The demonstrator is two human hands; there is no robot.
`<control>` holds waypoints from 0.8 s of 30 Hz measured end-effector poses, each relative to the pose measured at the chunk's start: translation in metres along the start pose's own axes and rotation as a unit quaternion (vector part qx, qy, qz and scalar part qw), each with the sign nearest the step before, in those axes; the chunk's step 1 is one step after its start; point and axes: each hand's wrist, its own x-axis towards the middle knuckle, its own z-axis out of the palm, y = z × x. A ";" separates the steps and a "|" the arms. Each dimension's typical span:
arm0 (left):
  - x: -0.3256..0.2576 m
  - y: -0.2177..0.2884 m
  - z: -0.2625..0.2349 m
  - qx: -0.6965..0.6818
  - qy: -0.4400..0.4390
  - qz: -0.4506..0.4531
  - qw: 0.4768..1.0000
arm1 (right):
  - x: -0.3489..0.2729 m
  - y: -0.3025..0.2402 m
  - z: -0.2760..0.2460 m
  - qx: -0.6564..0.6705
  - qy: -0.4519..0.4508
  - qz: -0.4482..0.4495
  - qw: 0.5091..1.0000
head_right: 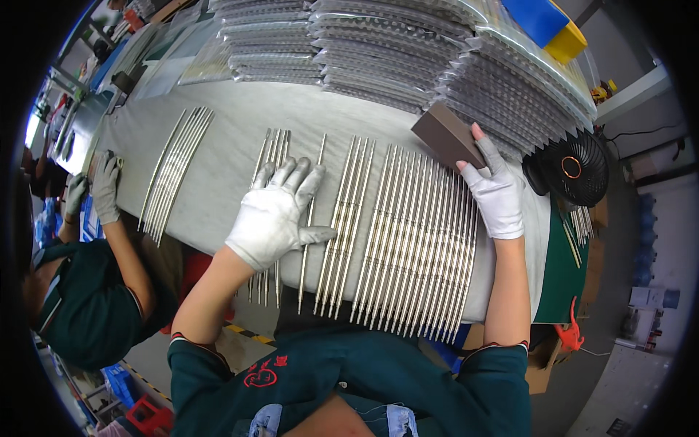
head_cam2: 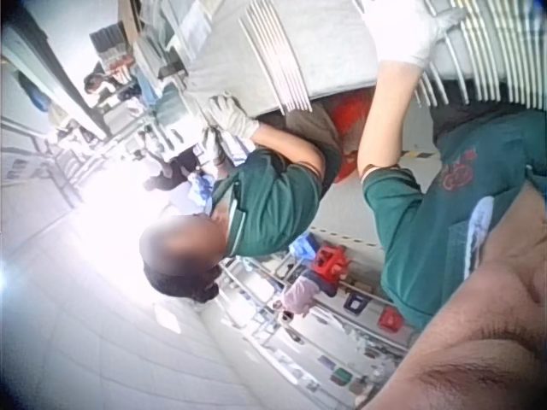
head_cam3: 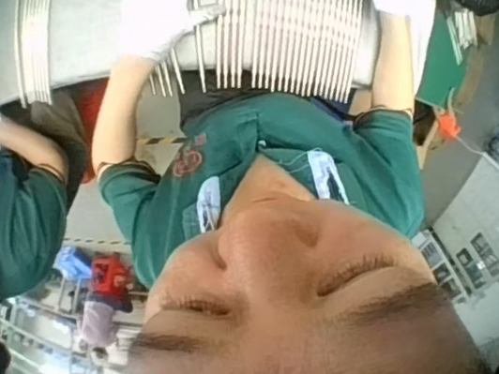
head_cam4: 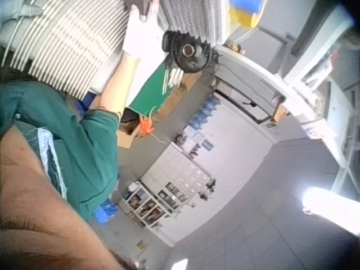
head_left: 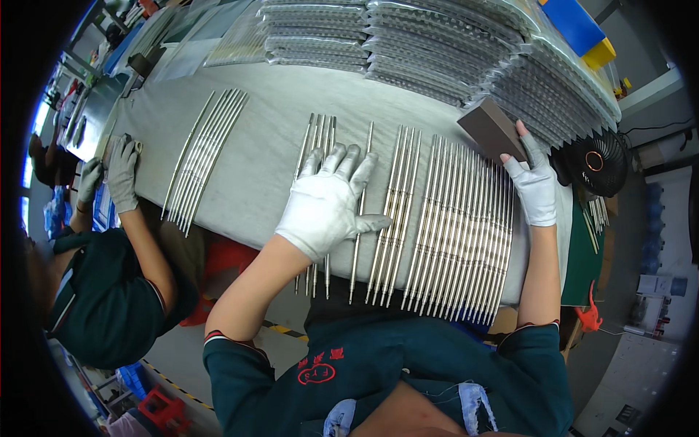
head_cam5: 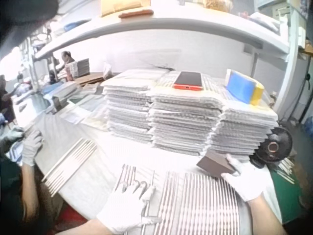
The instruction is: The person uses a sanding block to polish a large batch of metal rods laid out on a table. They repeatedly rub the block across the rods, repositioning the batch and the block to cover different sections.
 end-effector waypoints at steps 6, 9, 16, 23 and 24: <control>0.002 0.002 0.012 -0.003 0.018 0.009 1.000 | 0.027 -0.068 0.030 0.166 -0.158 0.004 0.973; 0.001 0.003 0.011 -0.001 0.022 0.004 1.000 | 0.047 -0.099 0.044 0.044 -0.215 -0.024 0.975; 0.002 0.002 0.011 -0.016 0.013 0.003 1.000 | 0.060 -0.107 0.088 -0.028 -0.255 -0.142 0.956; -0.001 0.002 0.016 -0.015 0.027 -0.002 1.000 | 0.071 -0.096 0.066 0.010 -0.299 -0.031 0.954; 0.000 0.002 0.016 -0.016 0.024 -0.001 1.000 | 0.068 -0.102 0.074 -0.007 -0.286 -0.052 0.957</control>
